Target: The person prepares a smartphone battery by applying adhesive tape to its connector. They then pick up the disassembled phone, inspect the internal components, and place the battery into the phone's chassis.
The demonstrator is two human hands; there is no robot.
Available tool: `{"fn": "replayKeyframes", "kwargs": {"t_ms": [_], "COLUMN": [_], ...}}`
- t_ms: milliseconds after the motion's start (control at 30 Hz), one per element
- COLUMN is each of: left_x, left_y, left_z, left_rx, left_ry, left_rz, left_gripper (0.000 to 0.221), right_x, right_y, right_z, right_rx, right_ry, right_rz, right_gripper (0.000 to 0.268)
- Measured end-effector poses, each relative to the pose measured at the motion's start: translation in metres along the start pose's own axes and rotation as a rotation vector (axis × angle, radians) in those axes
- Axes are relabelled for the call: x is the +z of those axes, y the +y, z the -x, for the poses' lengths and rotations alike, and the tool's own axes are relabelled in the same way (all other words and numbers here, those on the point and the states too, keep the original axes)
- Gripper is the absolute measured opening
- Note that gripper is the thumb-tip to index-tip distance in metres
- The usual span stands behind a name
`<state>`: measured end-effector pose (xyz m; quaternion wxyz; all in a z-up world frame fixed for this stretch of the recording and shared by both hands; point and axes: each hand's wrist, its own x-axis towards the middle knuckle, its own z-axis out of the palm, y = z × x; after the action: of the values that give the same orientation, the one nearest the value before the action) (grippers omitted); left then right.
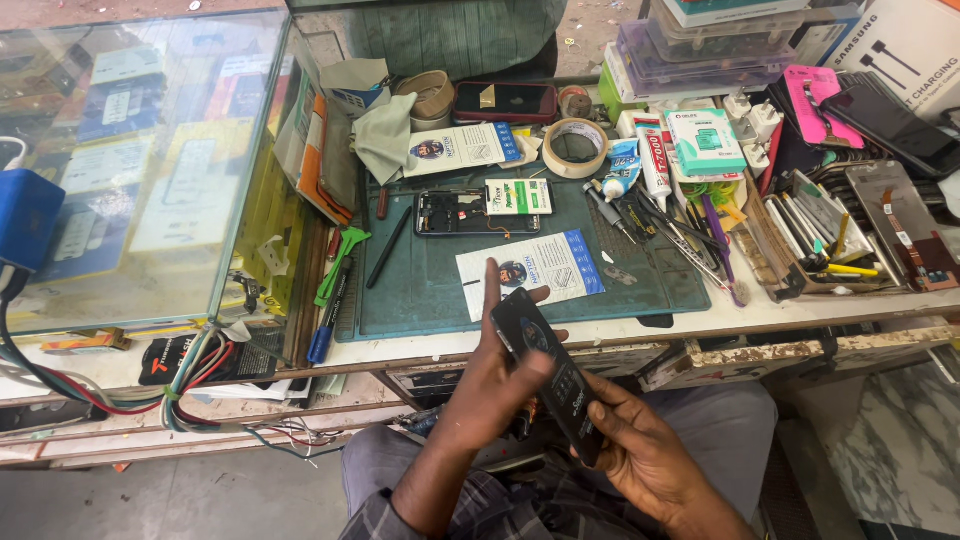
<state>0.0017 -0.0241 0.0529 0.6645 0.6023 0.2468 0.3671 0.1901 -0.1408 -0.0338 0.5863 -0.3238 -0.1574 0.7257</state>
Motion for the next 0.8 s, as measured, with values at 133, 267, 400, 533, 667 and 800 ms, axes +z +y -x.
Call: {"fn": "replayKeyframes", "kwargs": {"t_ms": [133,267,400,533,667,800], "left_x": [0.011,0.011,0.013,0.014,0.010,0.002], "left_y": [-0.002,-0.004,-0.003,-0.002,-0.006,-0.015], "left_z": [0.003,0.002,0.002,0.001,0.006,0.009], "left_rx": [0.042,-0.034,-0.014,0.003,0.099,0.109], "left_ry": [0.038,0.034,0.008,0.016,0.018,0.042], "left_rz": [0.019,0.143,0.194,0.166,0.087,0.181], "left_gripper": [0.114,0.108,0.107,0.102,0.091,0.072], "right_x": [0.002,0.004,0.005,0.006,0.006,0.006], "right_y": [0.001,0.002,0.004,0.003,0.000,-0.004], "right_z": [-0.001,-0.001,-0.001,-0.001,0.001,0.000], "right_rx": [0.005,-0.029,-0.044,-0.091,-0.192,-0.237], "right_ry": [0.002,0.065,0.047,0.106,0.100,0.153], "right_rz": [0.050,0.148,0.153,0.160,0.151,0.179], "right_gripper": [0.051,0.052,0.054,0.056,0.058,0.059]}}
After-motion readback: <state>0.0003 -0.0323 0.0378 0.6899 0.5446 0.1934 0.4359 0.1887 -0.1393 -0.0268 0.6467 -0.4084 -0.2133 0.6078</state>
